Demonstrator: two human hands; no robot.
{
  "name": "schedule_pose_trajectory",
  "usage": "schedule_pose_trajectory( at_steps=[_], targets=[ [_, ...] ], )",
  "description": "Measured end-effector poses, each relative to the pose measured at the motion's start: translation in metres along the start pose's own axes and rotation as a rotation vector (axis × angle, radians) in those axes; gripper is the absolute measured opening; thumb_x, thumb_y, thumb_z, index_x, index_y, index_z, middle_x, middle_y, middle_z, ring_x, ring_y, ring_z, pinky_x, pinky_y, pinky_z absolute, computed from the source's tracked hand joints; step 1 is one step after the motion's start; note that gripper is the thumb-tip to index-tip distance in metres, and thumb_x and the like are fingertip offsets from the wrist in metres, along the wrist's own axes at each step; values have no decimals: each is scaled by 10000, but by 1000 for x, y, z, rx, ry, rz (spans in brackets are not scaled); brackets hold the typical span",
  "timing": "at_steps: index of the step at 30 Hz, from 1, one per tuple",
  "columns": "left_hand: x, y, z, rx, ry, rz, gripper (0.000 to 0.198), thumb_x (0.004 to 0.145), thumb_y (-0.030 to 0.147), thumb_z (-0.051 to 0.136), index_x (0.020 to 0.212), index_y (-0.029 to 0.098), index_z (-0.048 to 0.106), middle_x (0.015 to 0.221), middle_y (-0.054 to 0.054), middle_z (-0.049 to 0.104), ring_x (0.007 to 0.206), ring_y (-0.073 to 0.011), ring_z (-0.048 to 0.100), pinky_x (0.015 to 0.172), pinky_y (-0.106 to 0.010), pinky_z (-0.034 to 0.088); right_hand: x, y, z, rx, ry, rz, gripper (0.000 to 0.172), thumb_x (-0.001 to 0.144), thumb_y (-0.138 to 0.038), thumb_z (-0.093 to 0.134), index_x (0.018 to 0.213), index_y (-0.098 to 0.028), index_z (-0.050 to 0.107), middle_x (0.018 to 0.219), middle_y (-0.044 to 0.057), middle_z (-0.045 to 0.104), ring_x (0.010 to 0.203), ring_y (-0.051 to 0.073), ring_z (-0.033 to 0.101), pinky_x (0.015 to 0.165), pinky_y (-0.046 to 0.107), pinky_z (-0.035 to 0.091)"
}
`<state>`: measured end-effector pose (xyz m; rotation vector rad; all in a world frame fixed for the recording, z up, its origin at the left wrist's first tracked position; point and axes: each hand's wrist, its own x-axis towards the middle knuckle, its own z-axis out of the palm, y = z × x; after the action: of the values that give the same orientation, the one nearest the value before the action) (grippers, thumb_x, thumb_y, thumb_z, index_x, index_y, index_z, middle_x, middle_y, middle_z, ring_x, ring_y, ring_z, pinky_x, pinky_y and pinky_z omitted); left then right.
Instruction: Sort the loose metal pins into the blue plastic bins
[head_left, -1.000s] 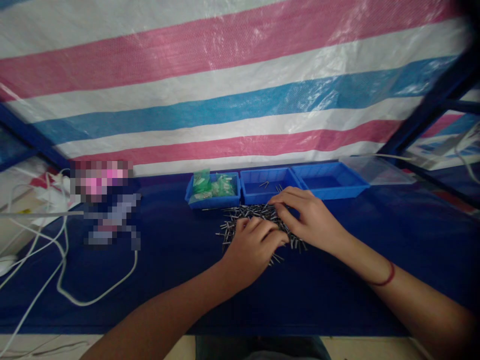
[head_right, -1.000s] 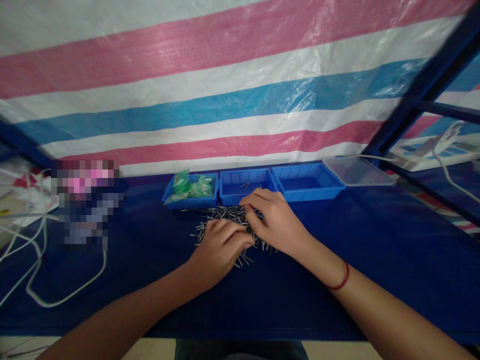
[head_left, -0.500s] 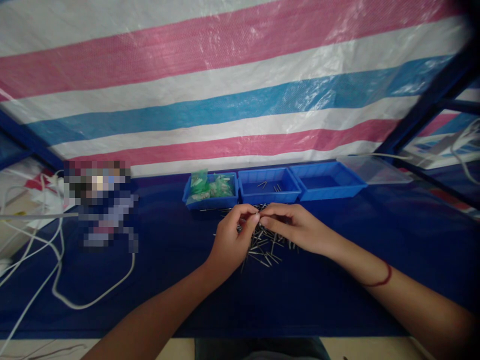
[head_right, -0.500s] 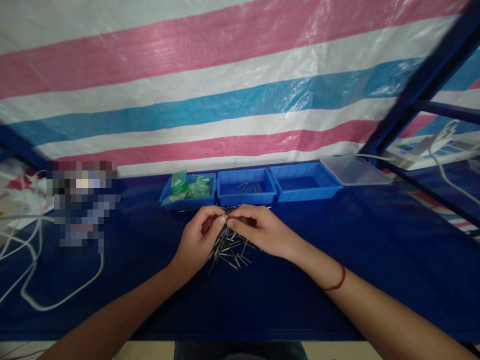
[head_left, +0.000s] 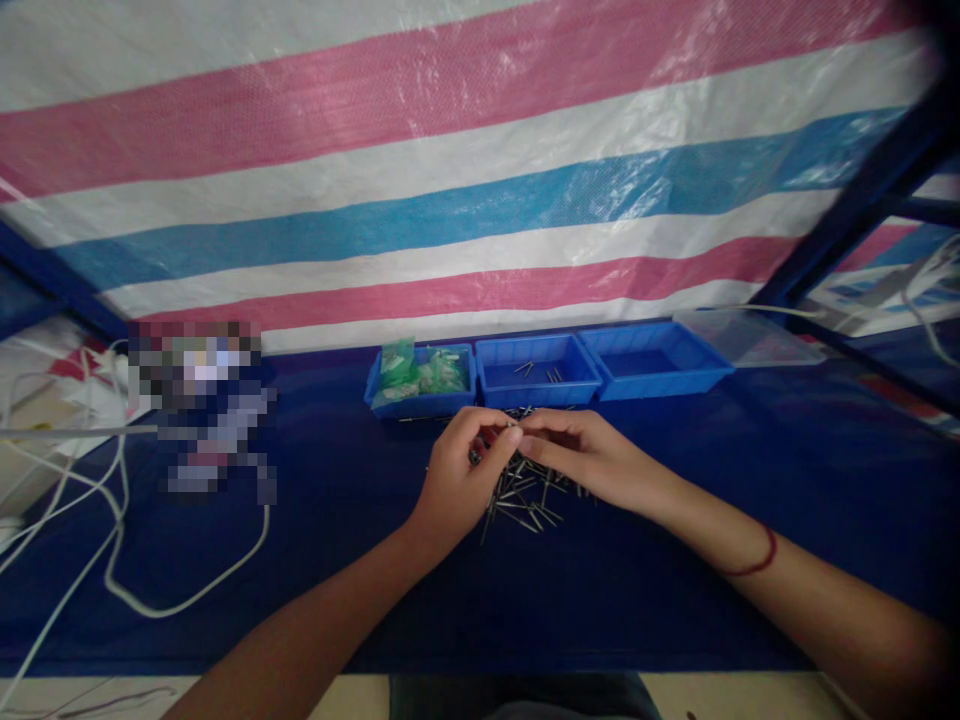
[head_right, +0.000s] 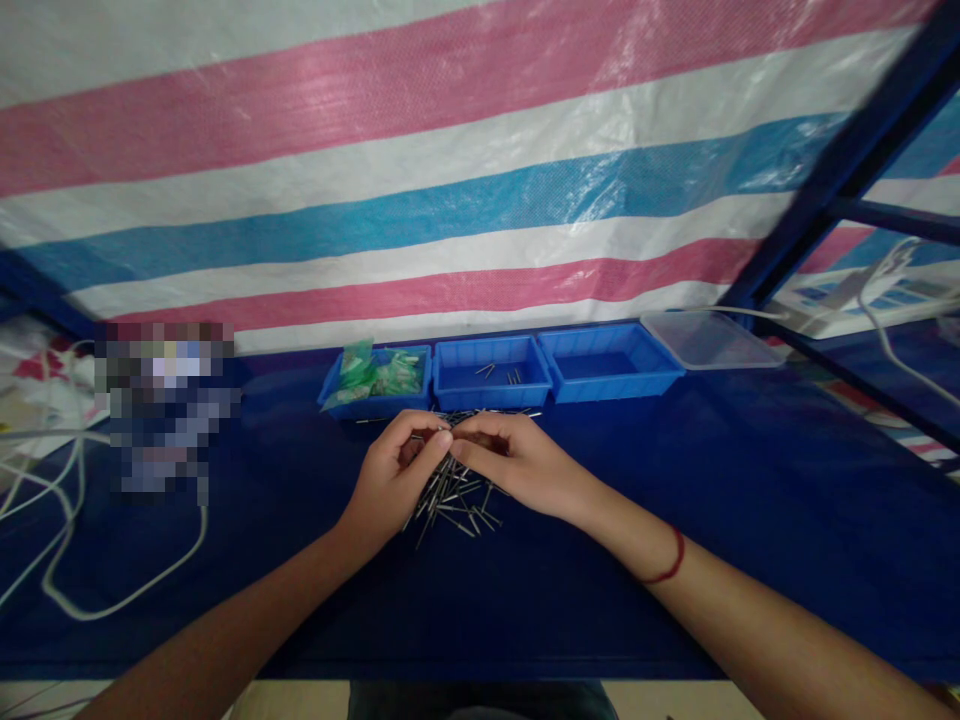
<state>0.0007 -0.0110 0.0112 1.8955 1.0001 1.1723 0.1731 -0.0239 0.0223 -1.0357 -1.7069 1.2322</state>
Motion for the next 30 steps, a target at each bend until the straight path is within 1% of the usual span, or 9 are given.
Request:
schedule_pose_trajectory(
  at_steps=[4,8,11,15,19,22,24,26,30],
  targets=[
    [1,2,-1,-1,3,46,67,870,217,557,896,184,609,857,-19,609,787,-134,581,688,-232,444,1,2,1,75,4,38,273,835,-424,585,859,-172,687,824,24,664,766,158,596,702,286,467],
    [1,3,-3,43,10,73,104,884,228,546,952,193,617,888,-24,613,779,-131,574,688,-237,439,2,3,0,142,131,42,248,775,-419,660,845,-181,657,786,15,661,716,146,595,675,280,473],
    [1,2,-4,55,5,68,123,898,242,528,971,192,614,895,-28,610,786,-134,577,684,-238,440,0,0,1,103,234,-16,231,773,-415,666,799,-191,620,736,4,628,677,137,563,640,271,462],
    [1,-2,-4,124,-50,54,140,914,268,502,947,183,608,867,-28,608,787,-141,577,697,-248,441,-1,-5,-1,-157,308,-161,242,840,-411,594,727,-198,586,681,4,571,647,139,515,612,280,422],
    [2,-4,-8,294,-84,97,260,903,289,524,1139,183,552,988,-59,619,924,-181,567,819,-308,431,12,-2,-16,-454,519,-306,232,868,-402,560,743,-208,592,716,26,590,666,160,519,635,304,414],
    [0,-1,-12,443,-231,228,271,903,341,530,1132,208,588,1061,-63,632,1020,-213,540,883,-359,385,27,11,-33,-756,642,-329,264,882,-431,530,824,-196,636,785,64,636,748,203,557,720,350,404],
    [-3,2,-11,516,-358,348,301,893,408,539,1131,239,608,1108,-55,637,1059,-231,526,886,-377,360,34,21,-41,-964,666,-286,306,876,-458,529,915,-182,655,859,91,660,843,249,570,762,379,375],
    [-8,2,-8,569,-450,466,354,877,462,547,1168,267,597,1172,-47,626,1100,-249,510,888,-395,336,35,26,-44,-1076,659,-261,327,878,-457,525,987,-176,651,908,99,666,896,270,564,774,384,357],
    [-17,-4,2,660,-517,621,236,884,407,565,1076,287,636,1182,-13,635,1098,-239,519,916,-422,282,26,22,-35,-1091,598,-292,265,898,-388,497,986,-187,645,924,84,668,876,252,556,766,365,347]
  ],
)
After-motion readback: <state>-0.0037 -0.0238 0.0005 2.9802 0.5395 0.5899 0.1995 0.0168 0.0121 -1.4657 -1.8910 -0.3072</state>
